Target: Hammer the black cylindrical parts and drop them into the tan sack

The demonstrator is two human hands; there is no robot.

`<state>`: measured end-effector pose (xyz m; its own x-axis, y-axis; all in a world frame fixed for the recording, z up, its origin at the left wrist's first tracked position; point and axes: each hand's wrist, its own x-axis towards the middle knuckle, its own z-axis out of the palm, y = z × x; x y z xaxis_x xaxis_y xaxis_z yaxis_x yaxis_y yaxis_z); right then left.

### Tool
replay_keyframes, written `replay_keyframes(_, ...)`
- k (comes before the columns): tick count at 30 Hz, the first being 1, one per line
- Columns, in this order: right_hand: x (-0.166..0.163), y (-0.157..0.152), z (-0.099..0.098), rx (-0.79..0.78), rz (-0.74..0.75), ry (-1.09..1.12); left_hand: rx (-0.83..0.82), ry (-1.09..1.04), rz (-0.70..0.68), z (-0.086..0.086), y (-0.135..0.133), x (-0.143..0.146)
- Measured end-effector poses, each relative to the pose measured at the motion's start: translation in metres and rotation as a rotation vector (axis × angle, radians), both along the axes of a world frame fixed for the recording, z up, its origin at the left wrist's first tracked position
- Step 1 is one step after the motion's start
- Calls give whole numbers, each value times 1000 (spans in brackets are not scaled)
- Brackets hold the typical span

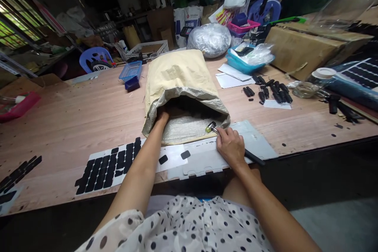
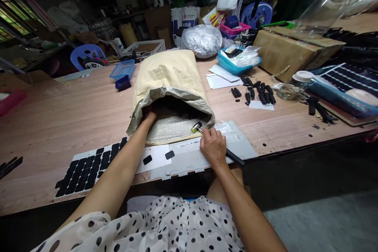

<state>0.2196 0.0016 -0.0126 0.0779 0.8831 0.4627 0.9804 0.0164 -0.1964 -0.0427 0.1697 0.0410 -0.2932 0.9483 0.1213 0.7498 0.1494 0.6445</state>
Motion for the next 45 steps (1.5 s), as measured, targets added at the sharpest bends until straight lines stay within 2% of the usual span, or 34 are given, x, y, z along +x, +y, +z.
replay_keyframes(3,1,2,2,-41,2,7,-34,0,-29,-7,-32,3)
replay_keyframes(5,1,3,5,-74,1,6,-31,-64,-198,-14,-67,12)
replay_keyframes(8,2,5,8,-117,-15,0,-63,-188,-531,-25,-124,30)
replay_keyframes(10,3,6,9,-130,-22,-6,-28,-198,-636,-32,-151,40)
replay_keyframes(12,3,7,10,-135,-23,-10,39,-167,-658,-37,-165,45)
replay_keyframes(17,7,9,8,-111,-18,-3,107,-50,-559,-41,-168,44)
replay_keyframes(21,12,6,11,-101,2,30,32,-36,-535,-38,-167,46)
replay_keyframes(24,11,-7,15,-65,46,106,-18,-67,-555,-33,-167,49)
replay_keyframes(26,6,-22,19,-8,93,205,-45,-97,-568,-30,-166,50)
replay_keyframes(28,-2,-40,24,13,201,331,-71,-126,-573,-29,-165,50)
replay_keyframes(30,-11,-55,27,-13,317,431,-87,-145,-567,-30,-164,51)
replay_keyframes(32,-20,-65,28,-51,362,473,-82,-154,-562,-31,-164,51)
replay_keyframes(35,-28,-71,29,-83,384,473,-58,-159,-574,-33,-164,52)
replay_keyframes(45,-31,-72,36,-49,420,429,-56,-177,-578,-32,-165,53)
